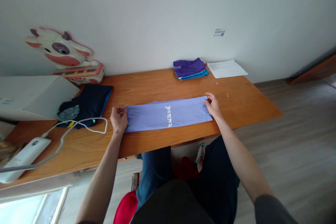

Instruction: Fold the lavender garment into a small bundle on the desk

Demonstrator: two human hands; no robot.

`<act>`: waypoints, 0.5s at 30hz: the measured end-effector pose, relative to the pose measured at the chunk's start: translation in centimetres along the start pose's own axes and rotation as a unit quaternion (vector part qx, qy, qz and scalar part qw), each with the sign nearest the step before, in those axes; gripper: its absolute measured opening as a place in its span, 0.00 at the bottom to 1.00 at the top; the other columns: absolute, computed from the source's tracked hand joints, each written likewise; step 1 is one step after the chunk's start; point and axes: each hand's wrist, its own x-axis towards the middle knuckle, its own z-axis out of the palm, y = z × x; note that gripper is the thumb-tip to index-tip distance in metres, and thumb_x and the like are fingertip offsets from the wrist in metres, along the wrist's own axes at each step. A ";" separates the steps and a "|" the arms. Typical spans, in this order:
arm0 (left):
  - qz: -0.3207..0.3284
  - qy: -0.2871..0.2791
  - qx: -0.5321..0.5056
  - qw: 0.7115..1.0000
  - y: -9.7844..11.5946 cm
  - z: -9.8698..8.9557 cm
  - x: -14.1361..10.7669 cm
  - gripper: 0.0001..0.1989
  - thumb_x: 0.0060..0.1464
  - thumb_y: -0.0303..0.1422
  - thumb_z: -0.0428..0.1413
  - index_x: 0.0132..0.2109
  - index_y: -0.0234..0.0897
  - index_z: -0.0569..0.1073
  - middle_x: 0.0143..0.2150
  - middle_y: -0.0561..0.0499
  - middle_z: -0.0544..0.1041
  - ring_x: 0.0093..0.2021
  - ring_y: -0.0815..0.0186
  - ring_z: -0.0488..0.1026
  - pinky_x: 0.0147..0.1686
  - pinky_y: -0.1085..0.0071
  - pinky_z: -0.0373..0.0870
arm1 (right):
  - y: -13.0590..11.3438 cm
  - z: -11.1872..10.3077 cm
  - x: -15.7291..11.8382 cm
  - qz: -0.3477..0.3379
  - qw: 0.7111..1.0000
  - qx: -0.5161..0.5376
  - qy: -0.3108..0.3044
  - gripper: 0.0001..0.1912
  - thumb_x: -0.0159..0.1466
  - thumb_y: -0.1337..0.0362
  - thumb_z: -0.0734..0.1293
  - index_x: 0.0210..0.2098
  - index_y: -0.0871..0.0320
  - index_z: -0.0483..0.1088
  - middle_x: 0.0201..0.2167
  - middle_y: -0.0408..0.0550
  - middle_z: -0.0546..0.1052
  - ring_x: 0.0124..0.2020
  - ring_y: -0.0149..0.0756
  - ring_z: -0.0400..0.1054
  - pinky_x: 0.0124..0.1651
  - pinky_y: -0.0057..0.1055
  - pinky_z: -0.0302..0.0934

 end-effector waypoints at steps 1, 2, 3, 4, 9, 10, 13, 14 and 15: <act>0.007 0.002 -0.003 1.000 -0.1 0.0 -0.1 0.10 0.67 0.36 0.58 0.51 0.35 0.73 0.48 0.45 0.81 0.43 0.64 0.77 0.47 0.69 0.75 | 0.2 0.0 0.0 0.000 1.000 0.005 0.017 0.20 0.68 0.52 0.69 0.55 0.52 0.68 0.43 0.50 0.78 0.43 0.43 0.73 0.52 0.43 0.70; 0.017 0.004 -0.006 1.000 -0.2 -0.1 -0.1 0.08 0.67 0.35 0.56 0.48 0.35 0.74 0.48 0.45 0.81 0.44 0.64 0.77 0.48 0.68 0.75 | 0.5 0.0 -0.1 0.001 0.999 0.011 0.033 0.19 0.68 0.53 0.69 0.54 0.52 0.67 0.43 0.51 0.77 0.43 0.42 0.73 0.52 0.42 0.70; 0.029 0.004 -0.008 1.000 -0.4 -0.1 -0.2 0.07 0.67 0.33 0.55 0.46 0.35 0.75 0.48 0.44 0.81 0.44 0.63 0.77 0.48 0.67 0.75 | 0.7 0.0 -0.1 0.003 0.999 0.018 0.045 0.18 0.67 0.53 0.70 0.52 0.52 0.66 0.43 0.51 0.77 0.42 0.41 0.72 0.51 0.41 0.70; 0.042 0.000 -0.010 0.999 -0.6 -0.1 -0.2 0.08 0.67 0.32 0.54 0.44 0.34 0.77 0.48 0.44 0.82 0.45 0.63 0.78 0.49 0.66 0.75 | 0.9 0.0 -0.1 0.003 0.998 0.022 0.053 0.17 0.67 0.53 0.70 0.50 0.52 0.65 0.43 0.50 0.77 0.41 0.40 0.72 0.50 0.41 0.70; 0.071 -0.020 -0.009 0.997 -1.7 0.2 0.2 0.15 0.66 0.34 0.55 0.50 0.37 0.85 0.48 0.44 0.85 0.43 0.59 0.80 0.47 0.63 0.76 | 0.9 0.2 0.0 -0.015 1.000 0.008 -0.003 0.10 0.67 0.52 0.70 0.41 0.49 0.68 0.37 0.46 0.78 0.37 0.41 0.73 0.47 0.40 0.71; 0.070 -0.023 -0.006 0.997 -1.9 0.3 0.2 0.16 0.66 0.35 0.55 0.52 0.38 0.86 0.48 0.45 0.86 0.42 0.59 0.80 0.46 0.63 0.76 | 0.8 0.2 0.0 -0.019 1.000 0.002 -0.018 0.09 0.68 0.53 0.69 0.40 0.50 0.70 0.37 0.46 0.79 0.38 0.42 0.74 0.47 0.40 0.72; 0.068 -0.036 0.026 0.997 -2.0 0.6 0.3 0.18 0.66 0.38 0.57 0.56 0.41 0.85 0.51 0.45 0.86 0.44 0.56 0.82 0.49 0.60 0.77 | 0.7 0.2 0.0 -0.031 0.999 -0.015 -0.043 0.09 0.69 0.54 0.68 0.41 0.50 0.77 0.41 0.49 0.84 0.42 0.46 0.79 0.51 0.45 0.74; 0.074 -0.040 0.048 0.995 -1.9 0.7 0.4 0.18 0.66 0.39 0.57 0.56 0.42 0.85 0.52 0.45 0.86 0.46 0.54 0.82 0.51 0.59 0.77 | 0.7 0.2 0.1 -0.034 0.998 -0.021 -0.047 0.10 0.69 0.54 0.67 0.41 0.50 0.78 0.43 0.50 0.85 0.44 0.47 0.80 0.53 0.47 0.74; 0.084 -0.043 0.072 0.993 -1.9 0.8 0.4 0.18 0.65 0.40 0.58 0.56 0.42 0.86 0.53 0.44 0.86 0.48 0.53 0.82 0.53 0.58 0.77 | 0.7 0.2 0.1 -0.037 0.998 -0.027 -0.051 0.10 0.70 0.54 0.67 0.42 0.50 0.80 0.44 0.50 0.86 0.47 0.49 0.81 0.55 0.49 0.74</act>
